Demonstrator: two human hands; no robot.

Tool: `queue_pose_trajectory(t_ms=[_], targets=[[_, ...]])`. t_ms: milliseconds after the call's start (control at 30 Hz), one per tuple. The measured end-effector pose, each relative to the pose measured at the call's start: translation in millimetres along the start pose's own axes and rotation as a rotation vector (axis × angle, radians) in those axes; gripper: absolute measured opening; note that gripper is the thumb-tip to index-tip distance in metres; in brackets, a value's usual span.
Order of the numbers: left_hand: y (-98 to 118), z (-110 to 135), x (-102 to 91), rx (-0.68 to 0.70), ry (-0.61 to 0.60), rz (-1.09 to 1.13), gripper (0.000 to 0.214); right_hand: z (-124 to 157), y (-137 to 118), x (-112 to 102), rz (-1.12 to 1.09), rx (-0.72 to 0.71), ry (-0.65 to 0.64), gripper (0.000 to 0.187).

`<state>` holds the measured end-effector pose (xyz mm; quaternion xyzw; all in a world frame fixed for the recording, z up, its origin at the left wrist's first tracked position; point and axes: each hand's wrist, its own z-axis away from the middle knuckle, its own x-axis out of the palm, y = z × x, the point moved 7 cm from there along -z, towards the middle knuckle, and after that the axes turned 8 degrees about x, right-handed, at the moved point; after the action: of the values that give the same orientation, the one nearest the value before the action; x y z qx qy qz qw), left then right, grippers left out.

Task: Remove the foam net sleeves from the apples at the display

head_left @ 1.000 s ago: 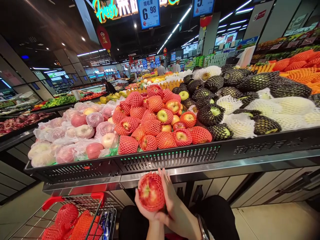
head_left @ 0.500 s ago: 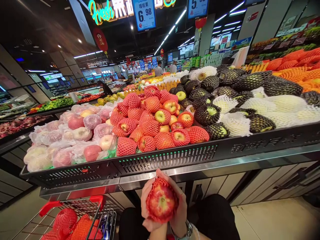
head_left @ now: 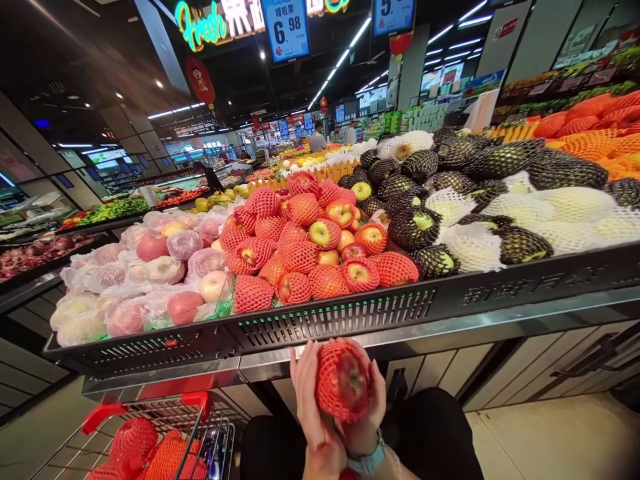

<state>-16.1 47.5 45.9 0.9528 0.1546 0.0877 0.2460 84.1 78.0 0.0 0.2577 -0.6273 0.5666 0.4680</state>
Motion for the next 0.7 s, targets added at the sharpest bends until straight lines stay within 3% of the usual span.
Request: queue_pose_trajectory(t_ms=[100,167,233,333,400,467,567,700], targets=[[-1,4,-1.0,-0.110,-0.037,-0.008,0.075,12,5,-1,0.067,-0.059,-0.096,0.046],[-13,7,-14.4,-0.273,0.106,0.076,0.069,26,8,5,0.228,-0.130,-0.213,0.052],[-30,12,-32.9,-0.422,0.359,0.261,0.064,39,9,15,0.488,-0.233,-0.318,0.059],[-60,29,-50.2,-0.652,0.674,0.533,0.051,58,-1,42,0.863,-0.512,-0.528,0.055],[-73,39,-52.0,-0.786,0.749,0.623,0.044,62,-12,58,0.995,-0.646,-0.641,0.052],[-78,43,-46.8,-0.867,0.727,0.657,0.047,54,-24,65,1.086,-0.619,-0.636,0.054],[-66,28,-27.8,-0.796,0.602,0.684,0.062,42,-33,66,1.119,-0.496,-0.610,0.055],[-25,-16,-13.8,-0.437,0.580,0.604,0.062,46,-35,57,0.865,-0.613,-0.587,0.048]])
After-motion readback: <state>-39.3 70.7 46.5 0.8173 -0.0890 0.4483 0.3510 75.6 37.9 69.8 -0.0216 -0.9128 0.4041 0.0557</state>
